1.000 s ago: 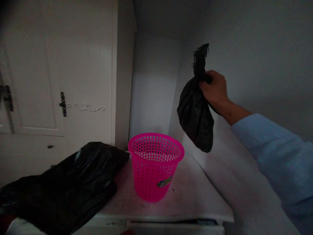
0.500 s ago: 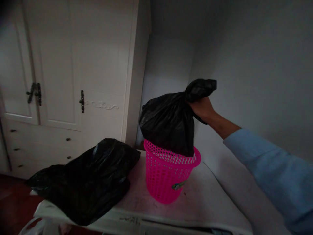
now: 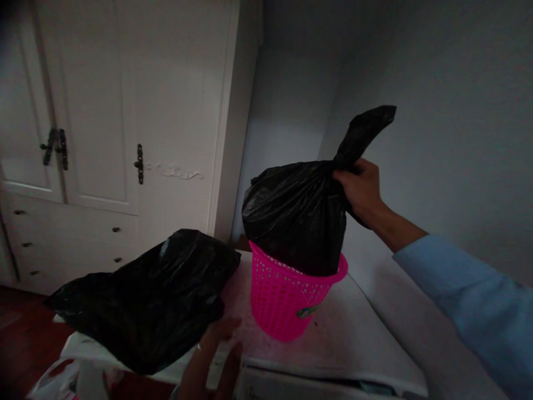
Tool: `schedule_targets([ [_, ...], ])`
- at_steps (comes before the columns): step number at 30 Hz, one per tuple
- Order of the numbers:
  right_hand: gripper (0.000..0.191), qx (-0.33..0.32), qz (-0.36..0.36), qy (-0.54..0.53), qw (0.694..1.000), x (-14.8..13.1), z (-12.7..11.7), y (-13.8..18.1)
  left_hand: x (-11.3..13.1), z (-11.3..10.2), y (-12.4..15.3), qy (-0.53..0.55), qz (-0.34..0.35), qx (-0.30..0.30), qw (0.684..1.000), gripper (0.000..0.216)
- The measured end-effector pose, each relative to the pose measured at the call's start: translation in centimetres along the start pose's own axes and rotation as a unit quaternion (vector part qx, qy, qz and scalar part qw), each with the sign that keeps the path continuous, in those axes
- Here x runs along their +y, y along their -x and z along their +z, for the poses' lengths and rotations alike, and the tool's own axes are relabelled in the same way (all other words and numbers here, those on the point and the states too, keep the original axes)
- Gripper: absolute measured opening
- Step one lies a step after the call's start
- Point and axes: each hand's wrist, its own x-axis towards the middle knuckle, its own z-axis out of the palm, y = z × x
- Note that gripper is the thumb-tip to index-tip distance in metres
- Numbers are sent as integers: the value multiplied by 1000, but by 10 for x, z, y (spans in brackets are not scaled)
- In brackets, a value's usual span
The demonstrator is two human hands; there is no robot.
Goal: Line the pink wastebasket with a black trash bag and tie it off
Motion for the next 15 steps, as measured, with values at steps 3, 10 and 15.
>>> schedule_targets([
  [3,13,6,-4,-17,1000,0,0,4,23,7,-82,48,64,11,997,38],
  [10,12,-10,32,-25,999,15,-10,9,31,40,-191,46,104,-70,991,53],
  [15,14,-19,67,-14,997,40,-22,17,35,39,-189,-18,116,-174,978,37],
])
